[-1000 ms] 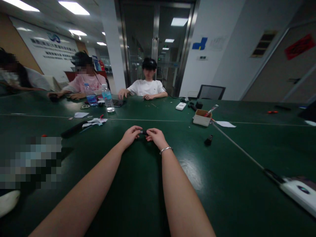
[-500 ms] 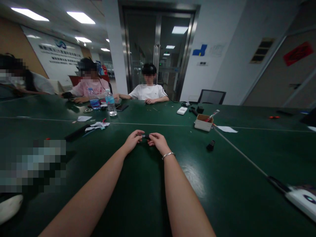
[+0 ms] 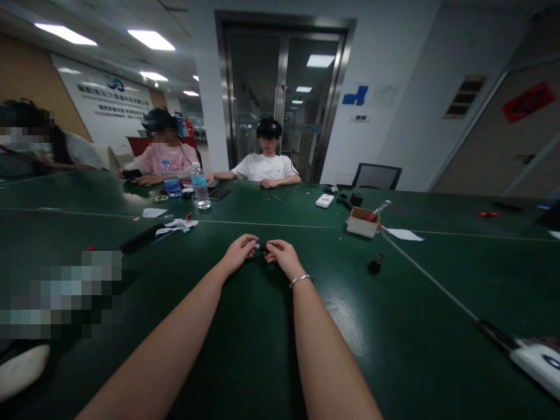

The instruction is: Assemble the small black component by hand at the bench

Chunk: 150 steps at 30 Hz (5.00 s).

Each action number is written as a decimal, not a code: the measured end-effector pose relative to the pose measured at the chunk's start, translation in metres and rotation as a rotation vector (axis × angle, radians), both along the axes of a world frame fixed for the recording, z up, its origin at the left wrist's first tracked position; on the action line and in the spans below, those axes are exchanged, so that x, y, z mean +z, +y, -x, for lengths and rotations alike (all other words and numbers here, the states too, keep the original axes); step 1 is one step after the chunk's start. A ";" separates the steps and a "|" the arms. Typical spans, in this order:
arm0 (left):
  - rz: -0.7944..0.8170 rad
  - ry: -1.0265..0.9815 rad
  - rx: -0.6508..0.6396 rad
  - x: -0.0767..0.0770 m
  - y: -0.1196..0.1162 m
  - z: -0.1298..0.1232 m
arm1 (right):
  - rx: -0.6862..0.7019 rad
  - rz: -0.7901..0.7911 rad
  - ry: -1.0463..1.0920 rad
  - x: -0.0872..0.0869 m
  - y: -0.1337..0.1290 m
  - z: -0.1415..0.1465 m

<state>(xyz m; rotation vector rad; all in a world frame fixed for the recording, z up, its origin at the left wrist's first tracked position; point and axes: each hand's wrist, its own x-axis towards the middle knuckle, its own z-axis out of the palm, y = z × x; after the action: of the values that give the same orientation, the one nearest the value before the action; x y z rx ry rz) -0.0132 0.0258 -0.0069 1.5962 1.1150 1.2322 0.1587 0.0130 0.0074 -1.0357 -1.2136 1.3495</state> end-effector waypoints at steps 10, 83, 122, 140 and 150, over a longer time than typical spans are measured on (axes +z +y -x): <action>0.028 0.001 -0.004 0.000 0.001 0.001 | -0.009 -0.002 0.007 0.000 0.000 0.000; 0.075 0.132 0.038 0.001 0.003 0.003 | 0.113 -0.098 0.001 -0.006 0.003 -0.006; 0.042 0.263 0.020 0.004 -0.002 0.002 | 0.170 -0.055 0.127 -0.007 0.003 -0.008; 0.015 0.338 0.104 0.013 -0.011 0.000 | 0.108 -0.008 0.098 0.000 0.000 -0.006; -0.061 0.038 0.083 0.010 -0.008 0.000 | 0.058 0.014 0.106 -0.002 0.003 -0.005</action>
<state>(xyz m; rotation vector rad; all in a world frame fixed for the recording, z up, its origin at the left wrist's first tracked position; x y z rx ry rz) -0.0131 0.0176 0.0032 1.6391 1.1879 1.3058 0.1635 0.0155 0.0055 -0.9328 -1.1641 1.4421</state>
